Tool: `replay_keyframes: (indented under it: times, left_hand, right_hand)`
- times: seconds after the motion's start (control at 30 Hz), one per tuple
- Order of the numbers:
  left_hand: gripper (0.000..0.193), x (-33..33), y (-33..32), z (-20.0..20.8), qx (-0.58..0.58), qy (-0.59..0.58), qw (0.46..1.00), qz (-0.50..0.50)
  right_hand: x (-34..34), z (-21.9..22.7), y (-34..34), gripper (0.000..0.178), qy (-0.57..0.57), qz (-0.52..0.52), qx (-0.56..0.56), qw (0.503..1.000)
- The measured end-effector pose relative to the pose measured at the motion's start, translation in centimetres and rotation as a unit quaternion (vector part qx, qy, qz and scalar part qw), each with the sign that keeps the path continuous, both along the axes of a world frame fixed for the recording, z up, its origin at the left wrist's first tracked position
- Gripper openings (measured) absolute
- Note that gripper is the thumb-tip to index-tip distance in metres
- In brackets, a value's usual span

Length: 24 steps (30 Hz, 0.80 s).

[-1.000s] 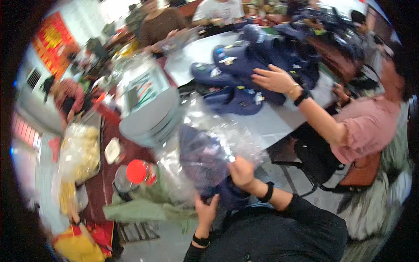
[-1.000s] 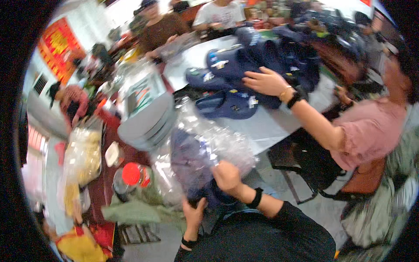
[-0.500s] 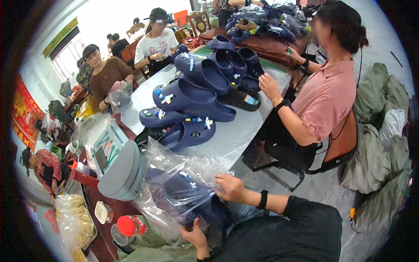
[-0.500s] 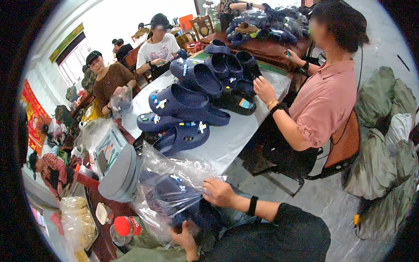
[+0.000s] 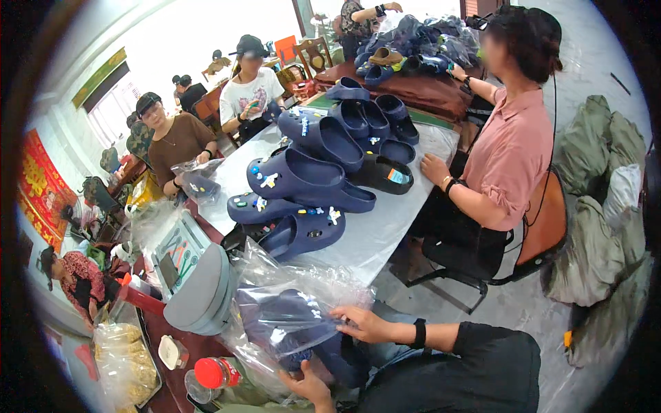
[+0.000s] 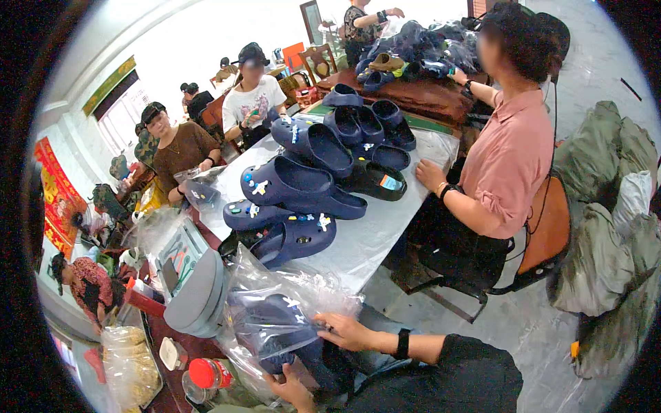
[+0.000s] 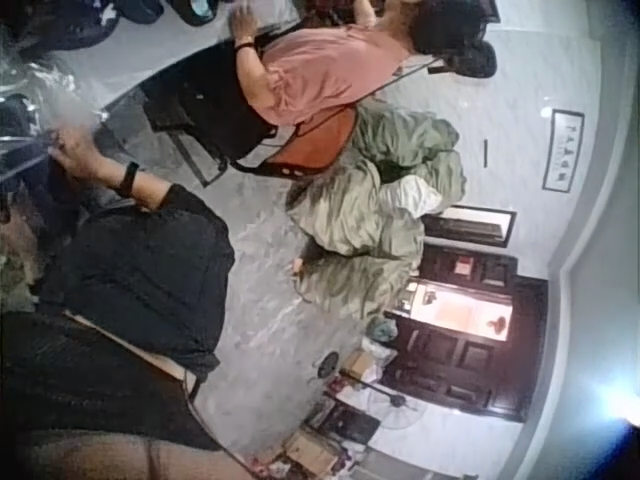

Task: The recorder picks up plastic bags and uses them to pack blue clog-style shoes.

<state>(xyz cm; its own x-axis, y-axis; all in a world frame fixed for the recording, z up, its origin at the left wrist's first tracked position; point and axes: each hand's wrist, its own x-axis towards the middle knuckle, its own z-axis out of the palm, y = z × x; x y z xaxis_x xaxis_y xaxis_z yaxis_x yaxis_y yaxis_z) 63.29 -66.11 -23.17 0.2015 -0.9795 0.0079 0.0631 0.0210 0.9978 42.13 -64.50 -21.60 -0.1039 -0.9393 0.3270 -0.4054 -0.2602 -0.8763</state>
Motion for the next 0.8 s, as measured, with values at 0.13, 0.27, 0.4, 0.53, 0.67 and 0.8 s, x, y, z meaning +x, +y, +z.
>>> replay_keyframes:
  times: [0.13,0.27,0.4,0.53,0.67,0.8]
  left_hand:
    - [0.063,-1.4,0.2,2.7,0.031,0.168,0.984,0.053]
    - [0.064,-1.1,0.4,4.0,0.055,0.194,0.977,0.068]
    - [0.053,0.2,-0.1,3.2,0.039,0.129,0.991,0.02]
    - [0.033,1.6,-1.3,4.5,0.006,0.03,0.998,-0.062]
    - [0.022,2.1,-2.5,6.7,-0.004,-0.002,0.998,-0.07]
    - [0.013,3.2,-4.0,8.2,-0.026,0.066,0.996,-0.063]
  right_hand:
    - [-0.8,-0.3,-0.2,0.051,0.081,0.095,-0.112,0.986]
    - [-0.5,-1.8,-0.4,0.05,0.099,0.107,-0.114,0.983]
    - [0.7,0.0,-1.2,0.039,0.098,0.026,-0.072,0.992]
    - [0.6,2.7,-4.1,0.015,0.08,-0.136,-0.157,0.975]
    - [0.0,6.0,-5.3,0.013,0.107,-0.117,-0.177,0.971]
    - [-1.4,7.6,-6.4,0.012,0.138,-0.099,-0.17,0.971]
